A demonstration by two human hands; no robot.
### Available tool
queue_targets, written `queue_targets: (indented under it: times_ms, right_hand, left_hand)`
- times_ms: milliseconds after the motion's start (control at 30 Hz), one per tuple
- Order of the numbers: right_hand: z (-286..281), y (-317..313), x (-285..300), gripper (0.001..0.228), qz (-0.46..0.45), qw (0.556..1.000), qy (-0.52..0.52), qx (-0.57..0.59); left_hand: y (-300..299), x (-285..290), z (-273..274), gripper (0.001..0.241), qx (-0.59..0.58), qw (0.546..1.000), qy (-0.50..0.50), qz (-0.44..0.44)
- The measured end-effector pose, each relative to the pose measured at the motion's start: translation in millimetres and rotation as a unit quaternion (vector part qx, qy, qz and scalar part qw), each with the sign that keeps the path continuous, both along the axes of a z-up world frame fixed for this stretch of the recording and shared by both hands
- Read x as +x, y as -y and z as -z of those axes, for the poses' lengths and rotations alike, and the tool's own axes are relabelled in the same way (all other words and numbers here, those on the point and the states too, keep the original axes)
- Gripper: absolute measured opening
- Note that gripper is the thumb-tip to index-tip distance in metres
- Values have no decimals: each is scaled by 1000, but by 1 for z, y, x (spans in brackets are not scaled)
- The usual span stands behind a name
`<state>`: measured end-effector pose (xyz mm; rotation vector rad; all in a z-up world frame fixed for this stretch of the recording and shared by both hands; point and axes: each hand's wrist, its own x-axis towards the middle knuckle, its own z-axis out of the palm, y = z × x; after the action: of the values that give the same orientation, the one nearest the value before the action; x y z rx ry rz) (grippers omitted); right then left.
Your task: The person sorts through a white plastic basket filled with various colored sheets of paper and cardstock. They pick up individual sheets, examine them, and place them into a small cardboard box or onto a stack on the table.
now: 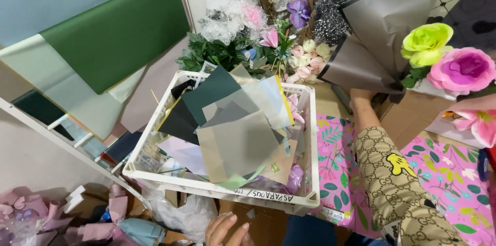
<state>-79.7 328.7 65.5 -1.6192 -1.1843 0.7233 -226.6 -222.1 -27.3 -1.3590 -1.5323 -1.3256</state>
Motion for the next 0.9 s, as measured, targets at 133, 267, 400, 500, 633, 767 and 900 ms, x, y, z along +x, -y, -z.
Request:
queue_targets:
  times_ms: [133, 267, 400, 500, 633, 767, 900]
  right_hand:
    - [13, 7, -3, 77, -1, 1000, 24, -14]
    - [21, 14, -14, 67, 1, 997, 61, -36]
    - [-18, 82, -26, 44, -134, 985, 99, 50]
    - [8, 64, -39, 49, -183, 935, 111, 284]
    - [15, 74, -32, 59, -235, 966, 82, 76]
    - [32, 73, -15, 24, -259, 904, 78, 331]
    - [7, 118, 3, 66, -284, 874, 33, 393]
  left_hand:
    - [2, 4, 1, 22, -17, 1000, 10, -11]
    - [-3, 12, -13, 20, -2, 999, 33, 5]
    - [-5, 20, -28, 18, 14, 999, 34, 27]
    - [-9, 23, -34, 15, 47, 999, 17, 13]
    - [3, 36, -57, 18, 25, 998, 52, 30]
    - [9, 48, -84, 15, 20, 992, 106, 58]
    - [6, 63, -111, 16, 20, 985, 160, 65]
